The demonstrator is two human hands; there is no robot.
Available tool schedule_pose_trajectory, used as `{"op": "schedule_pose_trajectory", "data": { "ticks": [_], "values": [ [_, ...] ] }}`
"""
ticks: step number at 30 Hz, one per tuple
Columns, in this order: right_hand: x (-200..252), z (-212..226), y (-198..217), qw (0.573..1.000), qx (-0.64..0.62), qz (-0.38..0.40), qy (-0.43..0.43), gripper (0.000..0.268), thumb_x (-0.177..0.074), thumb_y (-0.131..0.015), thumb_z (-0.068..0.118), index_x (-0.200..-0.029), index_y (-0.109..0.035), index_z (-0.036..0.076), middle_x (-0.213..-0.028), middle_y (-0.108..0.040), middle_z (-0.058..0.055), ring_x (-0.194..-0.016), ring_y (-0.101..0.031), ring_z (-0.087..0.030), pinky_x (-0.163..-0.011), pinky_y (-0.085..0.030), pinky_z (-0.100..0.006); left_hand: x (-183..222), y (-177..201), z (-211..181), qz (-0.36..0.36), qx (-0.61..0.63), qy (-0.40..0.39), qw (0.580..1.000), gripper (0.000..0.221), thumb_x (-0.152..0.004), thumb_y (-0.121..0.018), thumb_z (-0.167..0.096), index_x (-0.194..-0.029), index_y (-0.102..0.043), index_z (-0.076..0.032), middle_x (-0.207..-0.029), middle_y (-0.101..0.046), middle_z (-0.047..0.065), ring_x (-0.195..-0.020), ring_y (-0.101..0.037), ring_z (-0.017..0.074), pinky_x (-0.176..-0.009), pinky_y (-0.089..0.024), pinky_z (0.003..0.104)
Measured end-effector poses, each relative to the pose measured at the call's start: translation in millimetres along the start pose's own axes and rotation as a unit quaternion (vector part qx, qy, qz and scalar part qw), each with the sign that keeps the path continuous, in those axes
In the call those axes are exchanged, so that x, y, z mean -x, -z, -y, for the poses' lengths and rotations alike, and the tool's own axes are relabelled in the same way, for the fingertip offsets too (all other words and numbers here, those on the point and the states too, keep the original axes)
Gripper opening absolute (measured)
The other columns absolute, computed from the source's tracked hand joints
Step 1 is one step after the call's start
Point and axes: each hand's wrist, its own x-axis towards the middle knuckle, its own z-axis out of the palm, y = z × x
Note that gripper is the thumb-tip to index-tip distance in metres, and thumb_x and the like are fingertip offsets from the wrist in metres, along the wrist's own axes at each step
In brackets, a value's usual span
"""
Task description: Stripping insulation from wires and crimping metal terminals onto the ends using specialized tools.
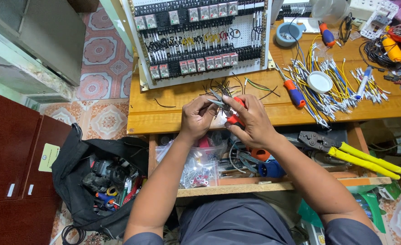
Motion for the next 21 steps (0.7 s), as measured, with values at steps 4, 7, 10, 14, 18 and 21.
{"op": "schedule_pose_trajectory", "data": {
  "ticks": [4,7,10,14,18,21],
  "values": [
    [2.2,0.2,-1.0,1.0,-0.011,-0.001,-0.009,0.071,-0.088,-0.074,0.037,-0.153,-0.052,0.019,-0.112,-0.053,-0.017,-0.1,-0.057,-0.041,-0.089,-0.043,-0.051,0.1,-1.6,-1.2,-0.002,-0.002,-0.004,1.0,0.004,-0.095,-0.073,-0.012,-0.092,-0.076,-0.01,-0.063,-0.068,0.009,-0.062,-0.068,0.0269,-0.065,-0.057,0.034],
    [1.9,0.0,-0.6,1.0,-0.017,0.0,-0.008,0.073,-0.086,-0.075,0.034,-0.154,-0.052,0.02,-0.107,-0.053,-0.017,-0.094,-0.057,-0.042,-0.085,-0.045,-0.051,-1.4,-1.2,-5.6,-0.001,-0.005,-0.009,1.0,0.004,-0.094,-0.074,-0.01,-0.091,-0.076,-0.01,-0.063,-0.068,0.009,-0.063,-0.069,0.0292,-0.066,-0.058,0.036],
    [2.2,-0.6,-1.5,1.0,-0.023,-0.003,-0.017,0.071,-0.088,-0.075,0.033,-0.154,-0.052,0.021,-0.105,-0.053,-0.016,-0.09,-0.058,-0.042,-0.081,-0.047,-0.052,0.7,-1.9,-4.0,-0.003,-0.017,-0.004,1.0,0.005,-0.093,-0.074,-0.008,-0.09,-0.076,-0.012,-0.062,-0.068,0.007,-0.062,-0.068,0.0263,-0.066,-0.058,0.034],
    [4.7,-1.5,-0.8,1.0,-0.012,-0.006,-0.023,0.072,-0.087,-0.075,0.031,-0.154,-0.051,0.023,-0.103,-0.053,-0.016,-0.088,-0.06,-0.043,-0.078,-0.048,-0.052,5.1,-3.8,-2.5,0.007,-0.009,0.012,1.0,0.007,-0.096,-0.071,-0.009,-0.089,-0.072,-0.01,-0.06,-0.068,0.007,-0.057,-0.064,0.0214,-0.062,-0.056,0.03],
    [2.8,1.8,2.0,1.0,-0.015,0.0,-0.011,0.074,-0.086,-0.076,0.026,-0.155,-0.05,0.022,-0.102,-0.053,-0.018,-0.087,-0.061,-0.045,-0.076,-0.05,-0.053,2.9,-3.2,-12.4,0.003,0.013,0.015,1.0,0.006,-0.096,-0.068,-0.007,-0.091,-0.07,-0.008,-0.063,-0.069,0.008,-0.059,-0.064,0.0173,-0.063,-0.057,0.032],
    [-1.7,3.7,5.1,1.0,-0.017,-0.005,0.005,0.072,-0.087,-0.076,0.027,-0.154,-0.05,0.021,-0.103,-0.053,-0.018,-0.088,-0.06,-0.044,-0.078,-0.05,-0.052,2.0,-2.9,-16.4,-0.004,0.029,0.018,0.999,0.004,-0.096,-0.069,-0.005,-0.092,-0.069,-0.006,-0.064,-0.069,0.01,-0.062,-0.064,0.0152,-0.063,-0.057,0.033]
  ]
}}
